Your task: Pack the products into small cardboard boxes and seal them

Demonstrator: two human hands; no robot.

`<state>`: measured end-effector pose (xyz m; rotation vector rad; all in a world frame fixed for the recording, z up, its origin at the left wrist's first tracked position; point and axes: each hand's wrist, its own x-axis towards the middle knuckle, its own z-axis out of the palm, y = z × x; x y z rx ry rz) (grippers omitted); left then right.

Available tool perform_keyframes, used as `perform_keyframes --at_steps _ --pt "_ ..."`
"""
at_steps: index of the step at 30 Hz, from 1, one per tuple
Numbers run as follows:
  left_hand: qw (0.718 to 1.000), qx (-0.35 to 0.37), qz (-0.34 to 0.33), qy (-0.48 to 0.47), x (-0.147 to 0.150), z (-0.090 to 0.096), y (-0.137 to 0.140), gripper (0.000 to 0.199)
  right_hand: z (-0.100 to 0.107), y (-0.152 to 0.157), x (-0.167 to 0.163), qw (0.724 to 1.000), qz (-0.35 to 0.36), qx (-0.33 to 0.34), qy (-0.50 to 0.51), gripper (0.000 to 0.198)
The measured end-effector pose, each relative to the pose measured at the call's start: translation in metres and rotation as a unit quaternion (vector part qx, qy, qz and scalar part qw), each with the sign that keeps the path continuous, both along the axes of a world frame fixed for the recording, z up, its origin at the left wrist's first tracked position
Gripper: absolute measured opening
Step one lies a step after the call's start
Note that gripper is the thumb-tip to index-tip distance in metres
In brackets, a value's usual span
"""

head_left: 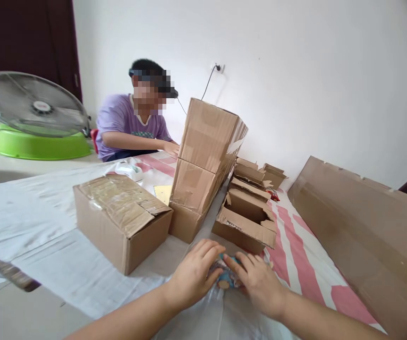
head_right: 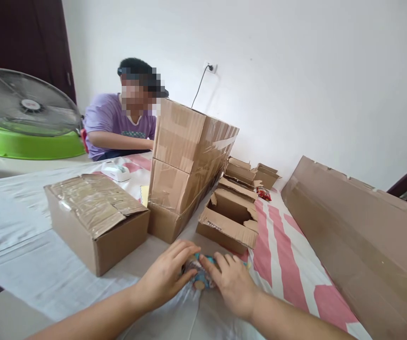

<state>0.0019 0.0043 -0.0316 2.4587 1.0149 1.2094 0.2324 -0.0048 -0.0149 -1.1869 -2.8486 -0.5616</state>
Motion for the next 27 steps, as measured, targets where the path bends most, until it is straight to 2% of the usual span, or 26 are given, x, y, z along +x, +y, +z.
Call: perform_keyframes --at_steps 4,7,12,15,18,20,22,24,27 --pt "0.998 0.039 0.022 -0.048 -0.006 0.001 -0.001 0.043 -0.001 0.045 0.009 0.996 -0.081 0.025 -0.011 0.074" --pt "0.998 0.047 0.002 -0.041 -0.008 0.000 -0.002 0.045 -0.007 0.074 0.010 0.991 -0.129 0.036 0.011 0.074" --pt "0.998 0.048 -0.038 -0.032 -0.010 0.000 -0.003 0.043 -0.008 0.091 -0.005 0.987 -0.159 0.018 0.030 0.074" --pt "0.996 0.065 -0.047 -0.038 -0.014 0.008 -0.010 0.035 -0.005 0.081 -0.020 0.991 -0.115 0.023 0.066 0.068" --pt "0.989 0.118 -0.076 -0.050 -0.016 0.016 -0.026 0.034 0.001 0.061 -0.047 0.990 0.028 0.034 0.137 0.059" --pt "0.981 0.150 -0.108 -0.063 -0.015 0.018 -0.038 0.031 0.006 0.047 -0.075 0.974 0.132 0.030 0.180 0.055" --pt "0.976 0.148 -0.146 -0.065 -0.014 0.016 -0.049 0.027 0.013 0.037 -0.111 0.955 0.193 0.022 0.226 0.065" --pt "0.972 0.132 -0.187 -0.054 -0.013 0.015 -0.055 0.028 0.019 0.034 -0.152 0.936 0.198 0.003 0.290 0.087" --pt "0.966 0.145 -0.209 -0.037 -0.013 0.019 -0.059 0.029 0.018 0.041 -0.206 0.924 0.112 -0.051 0.363 0.099"
